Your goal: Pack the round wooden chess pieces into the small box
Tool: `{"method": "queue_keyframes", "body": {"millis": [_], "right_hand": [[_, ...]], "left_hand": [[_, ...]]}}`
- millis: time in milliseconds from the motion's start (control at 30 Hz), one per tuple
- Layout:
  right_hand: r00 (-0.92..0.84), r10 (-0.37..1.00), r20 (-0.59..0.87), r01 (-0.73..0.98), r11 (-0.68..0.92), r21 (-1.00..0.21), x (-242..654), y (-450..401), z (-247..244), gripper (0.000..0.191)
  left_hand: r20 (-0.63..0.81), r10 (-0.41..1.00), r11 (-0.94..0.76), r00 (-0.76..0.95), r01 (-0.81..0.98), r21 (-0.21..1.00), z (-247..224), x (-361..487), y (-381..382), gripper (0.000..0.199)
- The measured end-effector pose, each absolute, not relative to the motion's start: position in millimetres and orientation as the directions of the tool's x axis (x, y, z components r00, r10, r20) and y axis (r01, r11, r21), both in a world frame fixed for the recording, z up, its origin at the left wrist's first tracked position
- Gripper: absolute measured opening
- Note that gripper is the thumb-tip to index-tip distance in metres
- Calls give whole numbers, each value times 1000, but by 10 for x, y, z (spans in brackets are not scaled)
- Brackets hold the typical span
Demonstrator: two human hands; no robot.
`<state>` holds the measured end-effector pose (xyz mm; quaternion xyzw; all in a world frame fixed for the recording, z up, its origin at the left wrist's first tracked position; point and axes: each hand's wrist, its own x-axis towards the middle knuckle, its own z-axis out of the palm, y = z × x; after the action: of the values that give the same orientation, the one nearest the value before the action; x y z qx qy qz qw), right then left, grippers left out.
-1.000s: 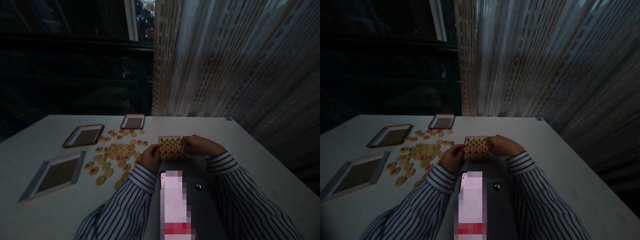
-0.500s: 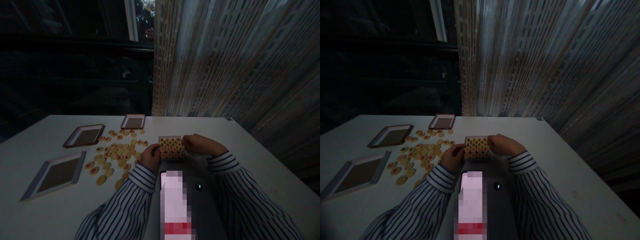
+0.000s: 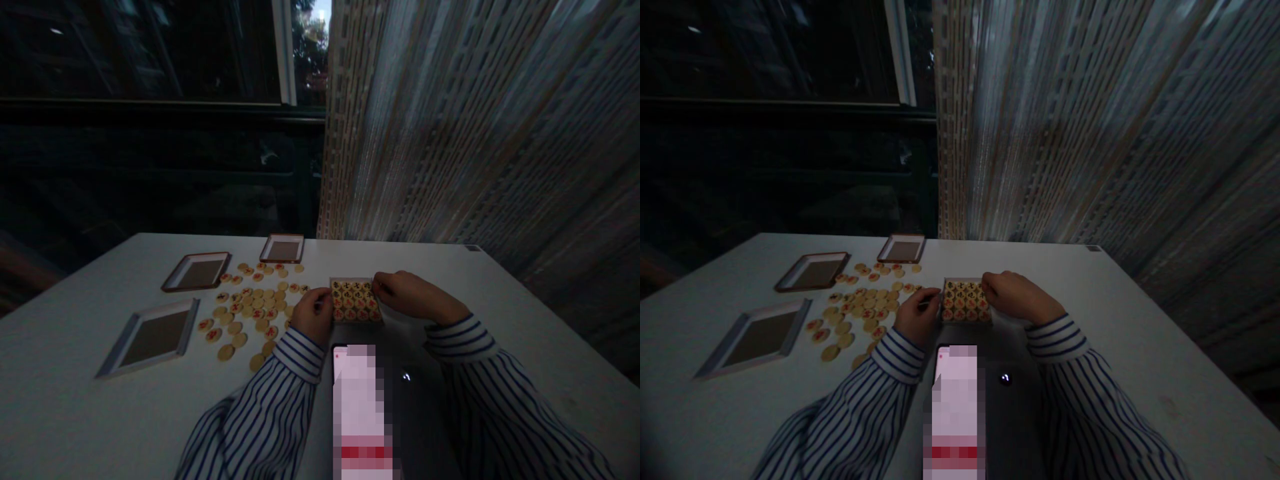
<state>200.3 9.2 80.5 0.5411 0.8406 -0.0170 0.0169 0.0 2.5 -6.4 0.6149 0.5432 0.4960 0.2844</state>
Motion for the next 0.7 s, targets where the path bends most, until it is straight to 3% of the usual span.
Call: {"method": "queue_keyframes", "body": {"millis": [333,700], "right_hand": [[-443,896,0,896,443,11,1944,31,809,28],[-470,881,51,880,472,-44,1850,9,831,26]], "left_hand": [[390,920,-339,-28,440,831,6,4,-35,19],[377,925,-355,36,431,830,152,-177,-166,19]]}}
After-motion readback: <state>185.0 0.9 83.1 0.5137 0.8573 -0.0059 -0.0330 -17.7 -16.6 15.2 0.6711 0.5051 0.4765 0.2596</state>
